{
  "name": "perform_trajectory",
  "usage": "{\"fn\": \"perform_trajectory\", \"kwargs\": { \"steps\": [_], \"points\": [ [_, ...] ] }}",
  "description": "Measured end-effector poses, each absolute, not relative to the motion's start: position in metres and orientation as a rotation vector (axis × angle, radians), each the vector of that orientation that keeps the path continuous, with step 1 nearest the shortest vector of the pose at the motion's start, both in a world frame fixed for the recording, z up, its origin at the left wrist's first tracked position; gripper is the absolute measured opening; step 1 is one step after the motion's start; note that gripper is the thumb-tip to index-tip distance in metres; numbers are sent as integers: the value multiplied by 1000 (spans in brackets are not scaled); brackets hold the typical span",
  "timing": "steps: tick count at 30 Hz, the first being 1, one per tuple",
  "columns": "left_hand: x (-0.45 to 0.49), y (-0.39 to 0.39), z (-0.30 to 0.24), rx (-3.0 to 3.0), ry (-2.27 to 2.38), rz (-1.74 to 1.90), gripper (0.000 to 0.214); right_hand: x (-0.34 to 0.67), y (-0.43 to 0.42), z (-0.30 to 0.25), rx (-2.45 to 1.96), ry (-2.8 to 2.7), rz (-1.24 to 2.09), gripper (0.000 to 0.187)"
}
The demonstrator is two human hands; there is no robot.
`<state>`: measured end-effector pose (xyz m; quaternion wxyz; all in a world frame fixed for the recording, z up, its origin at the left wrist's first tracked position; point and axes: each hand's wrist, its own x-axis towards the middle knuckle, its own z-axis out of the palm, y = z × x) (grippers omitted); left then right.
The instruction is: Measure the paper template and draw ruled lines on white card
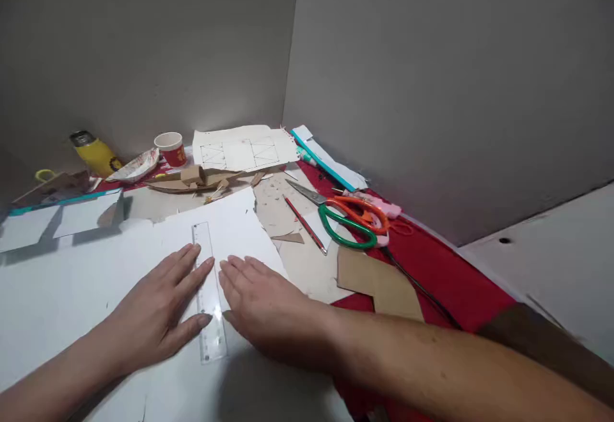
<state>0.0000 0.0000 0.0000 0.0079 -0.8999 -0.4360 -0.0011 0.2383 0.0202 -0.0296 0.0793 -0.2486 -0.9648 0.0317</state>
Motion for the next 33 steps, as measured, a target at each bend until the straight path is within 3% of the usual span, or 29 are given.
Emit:
{"fn": "perform_trajectory", "kwargs": {
  "steps": [9,15,18,23,33],
  "points": [
    [-1,1,1,-2804,-1377,-5,75,237,19,-22,-775,-2884,105,55],
    [-11,4,-14,-2707,-1236,-154,72,261,25,25,-758,-2834,260,48],
    [-17,11,-24,-2675,-1149,-230,77,301,41,52,-1008,-2560,115,39],
    [-21,15,-28,-2685,-1135,-262,76,370,73,61,-2063,-2369,-72,36],
    [-11,9,-10,-2785,-1263,-133,68,371,103,36,-2316,-2449,4,40]
  ]
}}
